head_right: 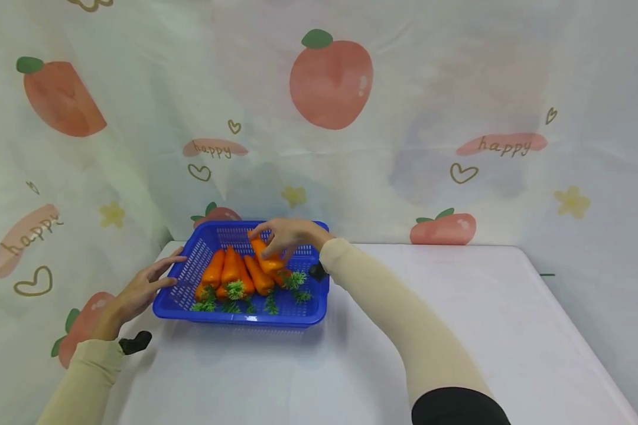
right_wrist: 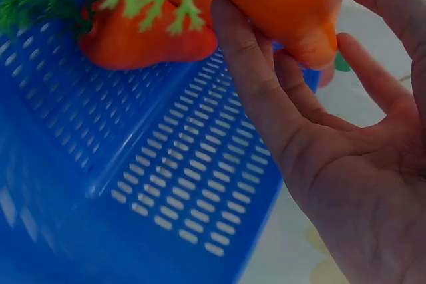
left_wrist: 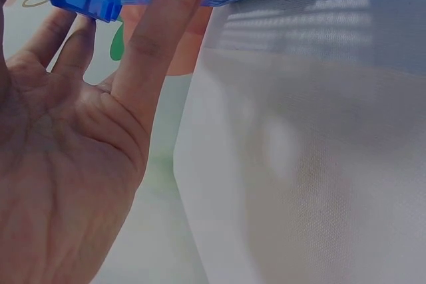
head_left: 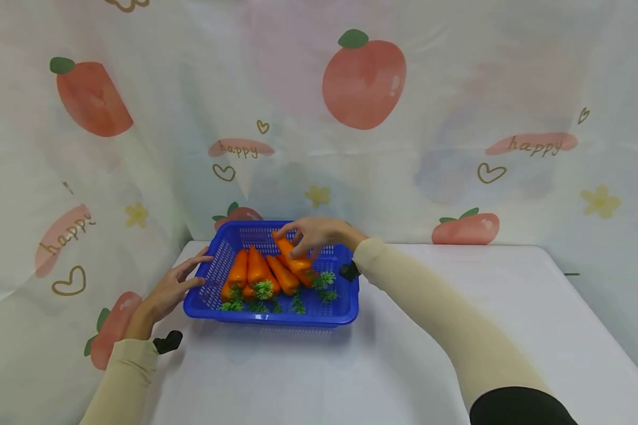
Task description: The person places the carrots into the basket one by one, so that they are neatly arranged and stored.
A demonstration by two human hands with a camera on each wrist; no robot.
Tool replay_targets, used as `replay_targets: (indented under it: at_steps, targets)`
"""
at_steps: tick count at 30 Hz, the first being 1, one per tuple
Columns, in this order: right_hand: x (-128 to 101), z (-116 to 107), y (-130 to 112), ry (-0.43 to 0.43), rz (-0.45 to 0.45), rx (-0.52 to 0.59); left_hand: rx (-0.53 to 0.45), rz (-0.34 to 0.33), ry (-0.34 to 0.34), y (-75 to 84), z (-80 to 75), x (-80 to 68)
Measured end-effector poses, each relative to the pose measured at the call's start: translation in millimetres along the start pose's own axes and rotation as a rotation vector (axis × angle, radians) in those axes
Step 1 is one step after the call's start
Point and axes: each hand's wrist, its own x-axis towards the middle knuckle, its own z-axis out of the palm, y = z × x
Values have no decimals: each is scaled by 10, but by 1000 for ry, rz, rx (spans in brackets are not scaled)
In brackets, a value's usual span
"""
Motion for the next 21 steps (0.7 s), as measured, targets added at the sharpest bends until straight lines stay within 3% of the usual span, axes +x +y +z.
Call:
replay_targets:
  at_steps: [7,21]
  targets:
    - [324,84,-1,-78,31,63,-6,-6,9,9,-4,-6]
    - [718,206,75,-94,145,81,-3,3,2,-19,-16,11]
